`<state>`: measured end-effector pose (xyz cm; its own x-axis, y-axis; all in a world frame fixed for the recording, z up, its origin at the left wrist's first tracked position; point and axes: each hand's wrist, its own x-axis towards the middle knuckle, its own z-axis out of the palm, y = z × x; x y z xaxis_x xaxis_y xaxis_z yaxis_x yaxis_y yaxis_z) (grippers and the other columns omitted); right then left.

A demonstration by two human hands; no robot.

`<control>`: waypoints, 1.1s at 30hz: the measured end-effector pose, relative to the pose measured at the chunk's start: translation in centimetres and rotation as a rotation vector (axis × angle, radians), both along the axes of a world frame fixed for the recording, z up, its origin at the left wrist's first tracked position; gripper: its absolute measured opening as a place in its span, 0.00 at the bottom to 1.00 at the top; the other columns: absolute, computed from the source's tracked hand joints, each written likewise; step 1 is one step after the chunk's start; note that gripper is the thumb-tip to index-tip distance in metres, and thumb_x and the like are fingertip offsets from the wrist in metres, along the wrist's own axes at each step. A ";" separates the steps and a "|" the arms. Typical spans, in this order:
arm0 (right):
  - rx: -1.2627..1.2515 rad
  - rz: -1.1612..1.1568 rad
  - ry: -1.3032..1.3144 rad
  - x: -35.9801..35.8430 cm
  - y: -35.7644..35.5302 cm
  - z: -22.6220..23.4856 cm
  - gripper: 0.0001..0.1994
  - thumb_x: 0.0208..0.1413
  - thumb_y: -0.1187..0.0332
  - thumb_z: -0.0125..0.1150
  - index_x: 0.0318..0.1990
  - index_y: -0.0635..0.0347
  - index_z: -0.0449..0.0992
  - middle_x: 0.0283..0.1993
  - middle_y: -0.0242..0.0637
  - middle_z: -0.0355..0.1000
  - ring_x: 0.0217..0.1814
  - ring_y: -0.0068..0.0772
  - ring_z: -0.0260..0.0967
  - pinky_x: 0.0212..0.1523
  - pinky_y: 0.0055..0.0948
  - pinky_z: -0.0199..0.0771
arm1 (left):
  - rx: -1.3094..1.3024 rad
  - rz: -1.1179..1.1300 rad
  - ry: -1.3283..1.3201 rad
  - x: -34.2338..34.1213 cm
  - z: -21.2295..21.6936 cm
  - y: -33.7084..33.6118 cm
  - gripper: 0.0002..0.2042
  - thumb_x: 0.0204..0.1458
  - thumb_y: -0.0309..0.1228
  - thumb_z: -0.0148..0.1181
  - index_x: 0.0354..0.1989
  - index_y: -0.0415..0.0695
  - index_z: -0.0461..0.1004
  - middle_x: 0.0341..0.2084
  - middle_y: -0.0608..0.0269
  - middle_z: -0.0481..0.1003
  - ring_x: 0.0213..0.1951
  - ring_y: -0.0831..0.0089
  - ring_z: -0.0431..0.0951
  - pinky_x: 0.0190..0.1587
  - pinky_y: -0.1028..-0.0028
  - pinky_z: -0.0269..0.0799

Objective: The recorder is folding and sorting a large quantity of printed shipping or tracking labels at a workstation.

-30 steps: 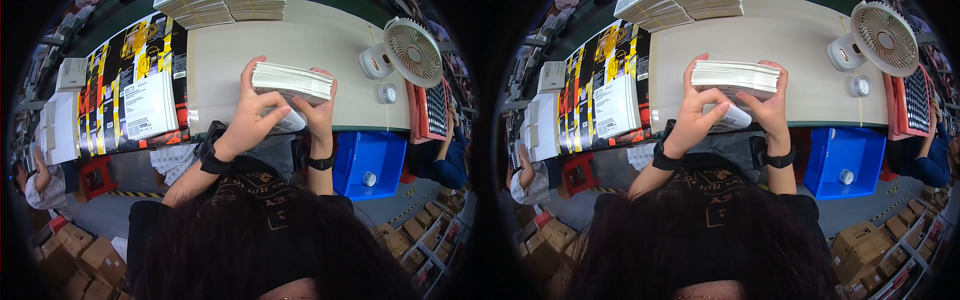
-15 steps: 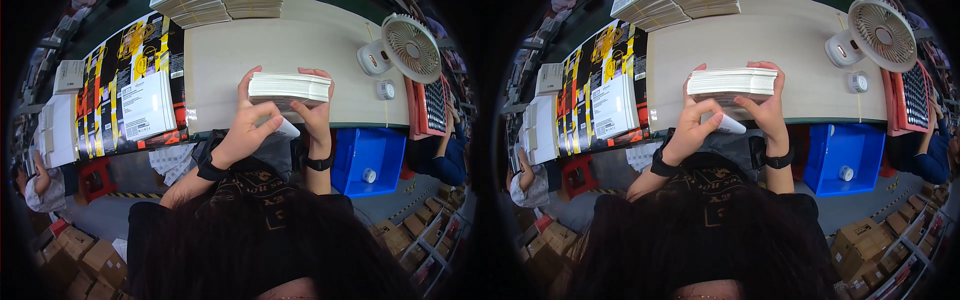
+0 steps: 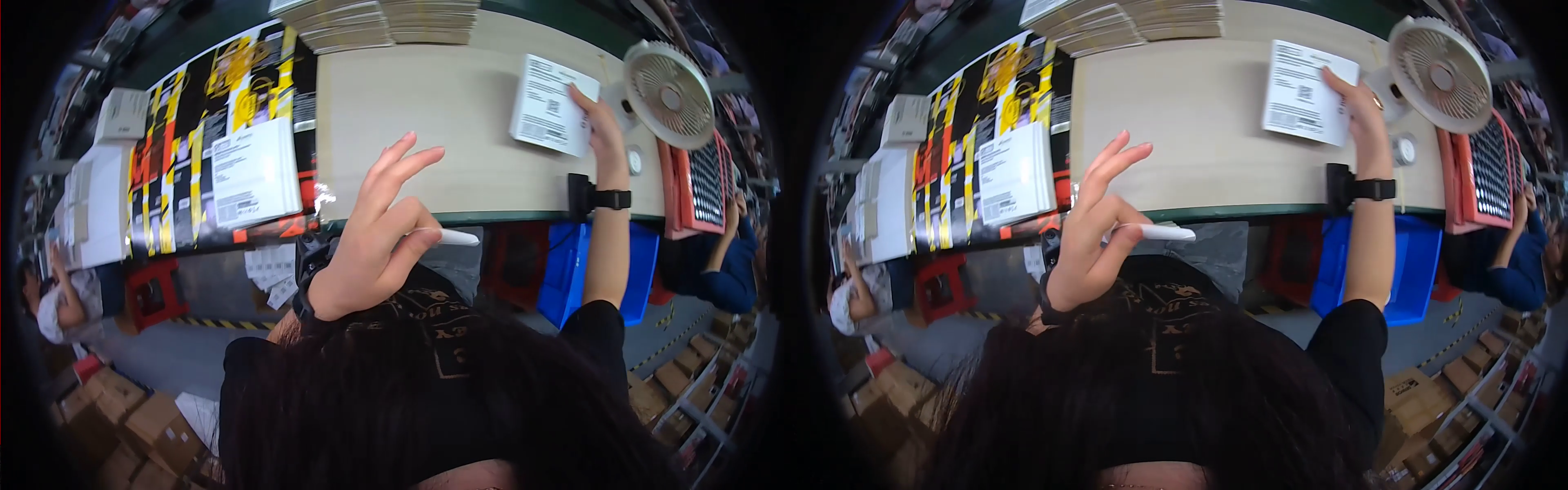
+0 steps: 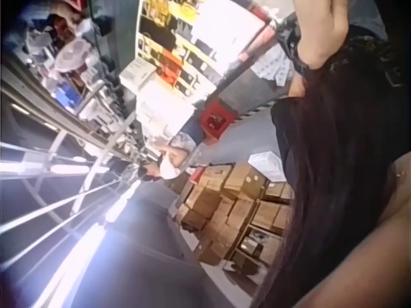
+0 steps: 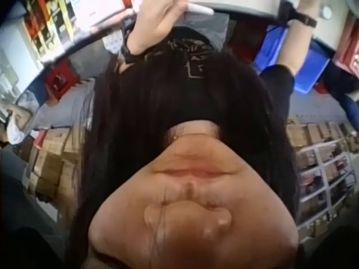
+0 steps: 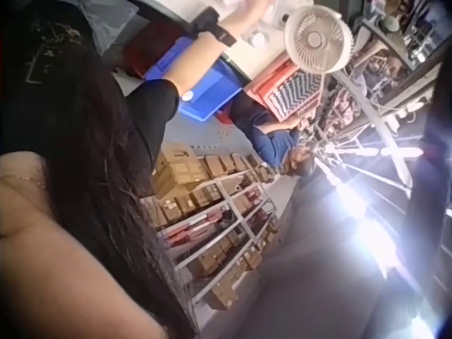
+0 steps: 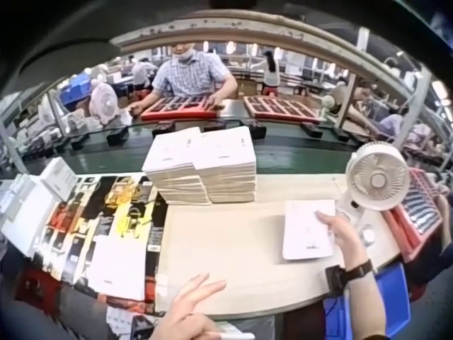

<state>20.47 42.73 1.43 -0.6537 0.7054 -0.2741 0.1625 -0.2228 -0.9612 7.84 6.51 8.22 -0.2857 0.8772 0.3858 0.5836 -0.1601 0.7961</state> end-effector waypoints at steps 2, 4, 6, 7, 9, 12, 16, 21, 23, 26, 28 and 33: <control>0.045 -0.008 -0.162 0.6 2.5 -0.9 0.24 0.50 0.63 0.62 0.50 0.69 0.66 0.46 0.44 0.70 0.46 0.33 0.69 0.47 0.27 0.68 | 0.001 0.075 0.016 -0.7 0.3 -1.7 0.07 0.51 0.27 0.50 0.23 0.40 0.66 0.57 0.43 0.59 0.63 0.44 0.47 0.62 0.55 0.41; 0.092 -0.015 -0.327 0.8 3.7 -2.0 0.25 0.51 0.61 0.61 0.52 0.70 0.65 0.48 0.47 0.69 0.49 0.37 0.68 0.50 0.29 0.67 | 0.010 0.169 0.046 -1.3 0.6 -3.3 0.05 0.48 0.25 0.53 0.23 0.40 0.66 0.57 0.46 0.59 0.63 0.43 0.48 0.61 0.54 0.43; 1.231 0.020 -0.930 -0.2 3.1 -3.3 0.28 0.52 0.57 0.58 0.54 0.71 0.62 0.54 0.54 0.63 0.55 0.45 0.62 0.56 0.35 0.61 | 0.005 0.312 0.110 -2.2 0.8 -4.9 0.05 0.48 0.25 0.53 0.23 0.40 0.66 0.57 0.46 0.59 0.63 0.44 0.47 0.61 0.54 0.42; 1.230 0.040 -0.916 -0.5 2.3 -3.2 0.28 0.52 0.57 0.58 0.54 0.71 0.62 0.54 0.54 0.63 0.55 0.45 0.62 0.56 0.35 0.61 | 0.018 0.403 0.167 -2.8 0.8 -5.5 0.05 0.49 0.25 0.52 0.23 0.40 0.66 0.57 0.46 0.59 0.63 0.44 0.47 0.61 0.54 0.41; 1.505 0.005 -0.908 -0.8 0.5 -1.6 0.30 0.53 0.56 0.56 0.56 0.71 0.59 0.56 0.56 0.60 0.58 0.49 0.58 0.58 0.36 0.56 | 0.039 0.492 0.191 -4.9 -0.1 -7.7 0.05 0.51 0.26 0.50 0.24 0.40 0.65 0.58 0.45 0.58 0.64 0.45 0.46 0.60 0.58 0.46; 1.640 -0.033 -0.786 -0.8 -0.4 -0.5 0.31 0.54 0.55 0.54 0.58 0.69 0.56 0.58 0.55 0.59 0.60 0.49 0.56 0.60 0.37 0.54 | 0.079 0.576 0.082 -7.1 -1.0 -10.4 0.06 0.55 0.28 0.46 0.30 0.39 0.66 0.58 0.46 0.58 0.63 0.52 0.51 0.59 0.66 0.51; 1.178 -0.036 -0.212 -2.8 -6.9 2.6 0.30 0.56 0.58 0.51 0.61 0.65 0.52 0.59 0.49 0.59 0.61 0.43 0.57 0.62 0.35 0.52 | 0.126 0.756 -0.430 -9.4 -2.8 -13.0 0.08 0.58 0.29 0.42 0.35 0.37 0.66 0.57 0.47 0.59 0.59 0.62 0.59 0.56 0.73 0.56; 0.110 0.465 0.334 -9.6 -23.0 -0.4 0.28 0.59 0.63 0.46 0.64 0.61 0.47 0.62 0.46 0.56 0.66 0.36 0.51 0.65 0.32 0.47 | 0.174 0.904 -0.814 -11.9 -6.2 -14.2 0.12 0.59 0.30 0.41 0.43 0.34 0.67 0.57 0.51 0.61 0.53 0.71 0.65 0.56 0.73 0.57; -0.119 0.436 0.388 -12.0 -28.1 -2.1 0.30 0.60 0.63 0.45 0.65 0.61 0.41 0.66 0.45 0.47 0.69 0.35 0.42 0.66 0.32 0.43 | 0.235 0.836 -0.912 -12.1 -6.5 -14.8 0.14 0.59 0.31 0.42 0.46 0.34 0.67 0.56 0.52 0.61 0.52 0.71 0.65 0.56 0.73 0.57; -0.333 0.371 0.368 -14.7 -32.4 -3.0 0.33 0.60 0.63 0.44 0.66 0.60 0.33 0.69 0.43 0.39 0.71 0.34 0.35 0.67 0.33 0.39 | 0.147 0.768 -1.008 -13.5 -8.2 -14.4 0.14 0.59 0.31 0.43 0.47 0.34 0.66 0.55 0.52 0.64 0.53 0.71 0.66 0.55 0.73 0.58; -0.433 0.358 0.420 -15.5 -34.4 -2.8 0.34 0.61 0.63 0.42 0.66 0.60 0.29 0.69 0.42 0.38 0.71 0.34 0.34 0.67 0.33 0.38 | 0.127 0.725 -1.037 -13.5 -8.1 -14.1 0.14 0.59 0.31 0.43 0.47 0.34 0.66 0.54 0.53 0.65 0.53 0.71 0.66 0.55 0.74 0.59; -0.820 0.399 0.530 -15.4 -35.7 -3.2 0.33 0.62 0.64 0.41 0.66 0.59 0.28 0.69 0.41 0.39 0.71 0.35 0.35 0.66 0.34 0.40 | -0.028 0.744 -0.790 -13.3 -7.6 -13.6 0.11 0.59 0.31 0.44 0.42 0.35 0.67 0.50 0.55 0.67 0.49 0.72 0.67 0.53 0.75 0.60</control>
<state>5.10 7.02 -1.76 -0.9733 0.1405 -0.1815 -0.0291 -0.8598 -0.5098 -5.47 -7.11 0.62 -0.9084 0.3872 -0.1577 -0.1520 0.0455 0.9873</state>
